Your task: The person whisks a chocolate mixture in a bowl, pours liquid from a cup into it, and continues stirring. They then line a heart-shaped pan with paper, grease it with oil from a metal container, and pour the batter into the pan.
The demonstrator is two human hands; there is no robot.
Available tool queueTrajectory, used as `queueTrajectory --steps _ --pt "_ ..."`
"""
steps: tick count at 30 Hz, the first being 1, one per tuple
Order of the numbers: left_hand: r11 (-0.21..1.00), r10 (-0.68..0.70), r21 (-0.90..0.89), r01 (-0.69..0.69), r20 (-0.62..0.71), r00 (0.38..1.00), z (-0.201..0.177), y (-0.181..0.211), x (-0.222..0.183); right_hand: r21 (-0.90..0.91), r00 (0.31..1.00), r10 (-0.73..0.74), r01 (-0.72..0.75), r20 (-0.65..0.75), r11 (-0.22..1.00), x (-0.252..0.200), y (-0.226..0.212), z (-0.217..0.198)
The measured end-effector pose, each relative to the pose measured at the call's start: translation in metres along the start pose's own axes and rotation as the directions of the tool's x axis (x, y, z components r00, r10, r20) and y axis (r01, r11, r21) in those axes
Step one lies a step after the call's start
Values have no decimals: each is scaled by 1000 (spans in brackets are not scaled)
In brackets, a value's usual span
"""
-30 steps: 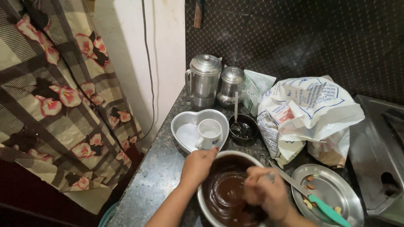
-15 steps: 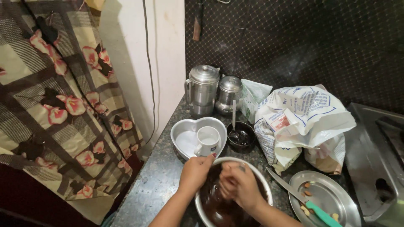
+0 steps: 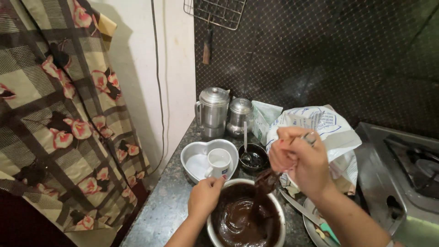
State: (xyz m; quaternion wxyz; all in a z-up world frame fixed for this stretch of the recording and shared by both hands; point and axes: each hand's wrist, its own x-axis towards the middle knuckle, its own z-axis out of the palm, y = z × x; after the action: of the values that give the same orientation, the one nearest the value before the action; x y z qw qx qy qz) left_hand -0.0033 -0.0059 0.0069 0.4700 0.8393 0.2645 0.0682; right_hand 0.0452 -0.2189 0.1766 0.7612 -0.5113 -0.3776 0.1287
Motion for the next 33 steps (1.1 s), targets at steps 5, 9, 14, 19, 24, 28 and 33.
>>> queueTrajectory --steps 5,9,14,19,24,28,33 --pt "998 -67 -15 66 -76 995 -10 13 -14 16 997 -63 62 51 998 6 -41 19" --pt "998 -47 40 54 -155 987 -27 24 -18 5 992 -123 123 39 992 3 -54 22" --pt "995 97 23 -95 -330 939 -36 27 -19 10 987 -161 161 1 987 -1 -30 13" --pt "988 154 61 -142 -346 925 -26 11 7 1 997 21 -21 -78 1000 -4 57 1" --pt "982 166 118 -147 -172 971 -13 -7 36 -149 965 213 -236 -157 960 -23 129 -13" --pt "995 -16 104 12 35 999 -16 -6 48 -79 956 244 -259 -161 963 -27 155 -22" --pt "993 -103 77 89 194 976 13 -31 101 -87 955 213 -235 -206 968 -23 157 -29"
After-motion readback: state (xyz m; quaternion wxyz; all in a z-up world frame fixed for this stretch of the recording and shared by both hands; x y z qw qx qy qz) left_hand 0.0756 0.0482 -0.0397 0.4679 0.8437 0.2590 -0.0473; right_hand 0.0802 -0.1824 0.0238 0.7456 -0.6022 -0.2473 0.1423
